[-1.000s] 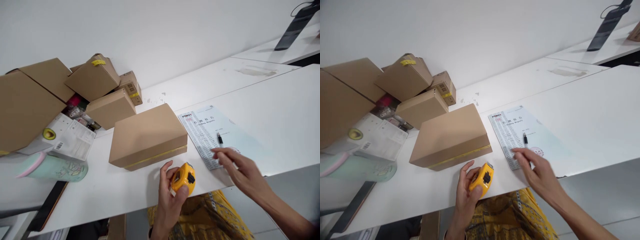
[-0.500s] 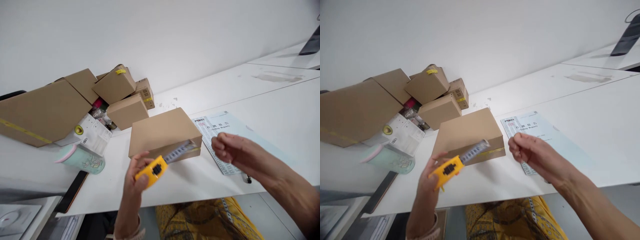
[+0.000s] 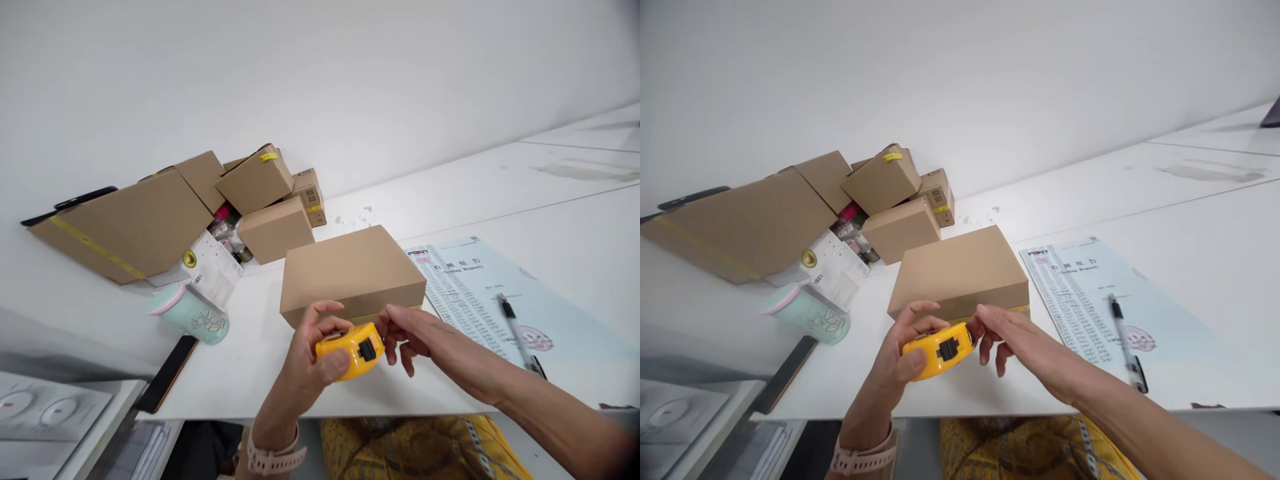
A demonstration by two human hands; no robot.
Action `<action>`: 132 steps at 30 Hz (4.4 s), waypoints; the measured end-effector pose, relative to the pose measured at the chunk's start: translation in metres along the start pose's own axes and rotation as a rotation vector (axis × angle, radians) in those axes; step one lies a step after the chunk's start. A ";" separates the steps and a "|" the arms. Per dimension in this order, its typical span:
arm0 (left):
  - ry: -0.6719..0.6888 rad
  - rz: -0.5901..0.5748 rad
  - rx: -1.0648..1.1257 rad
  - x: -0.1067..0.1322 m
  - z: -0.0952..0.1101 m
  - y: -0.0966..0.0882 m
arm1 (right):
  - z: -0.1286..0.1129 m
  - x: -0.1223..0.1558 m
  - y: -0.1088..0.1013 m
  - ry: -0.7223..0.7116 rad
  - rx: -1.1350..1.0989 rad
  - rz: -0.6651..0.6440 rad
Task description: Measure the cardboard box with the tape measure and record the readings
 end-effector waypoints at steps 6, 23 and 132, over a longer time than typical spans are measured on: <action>0.019 0.037 -0.070 -0.005 0.013 -0.032 | -0.037 0.002 -0.037 -0.086 -0.124 0.083; -0.237 0.365 -0.229 -0.078 -0.003 -0.224 | -0.041 -0.076 -0.157 -0.136 -0.050 0.533; 0.185 0.120 -0.022 -0.007 -0.041 0.051 | -0.172 -0.081 -0.081 -0.646 1.121 0.449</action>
Point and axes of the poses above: each hand's wrist, its own x-axis away from the middle knuckle, its own y-axis out of the palm, z = x × y, the point moved 10 cm from there along -x, towards the middle knuckle, and after that the axes turned 12 degrees about -x, right-handed, at the moved point
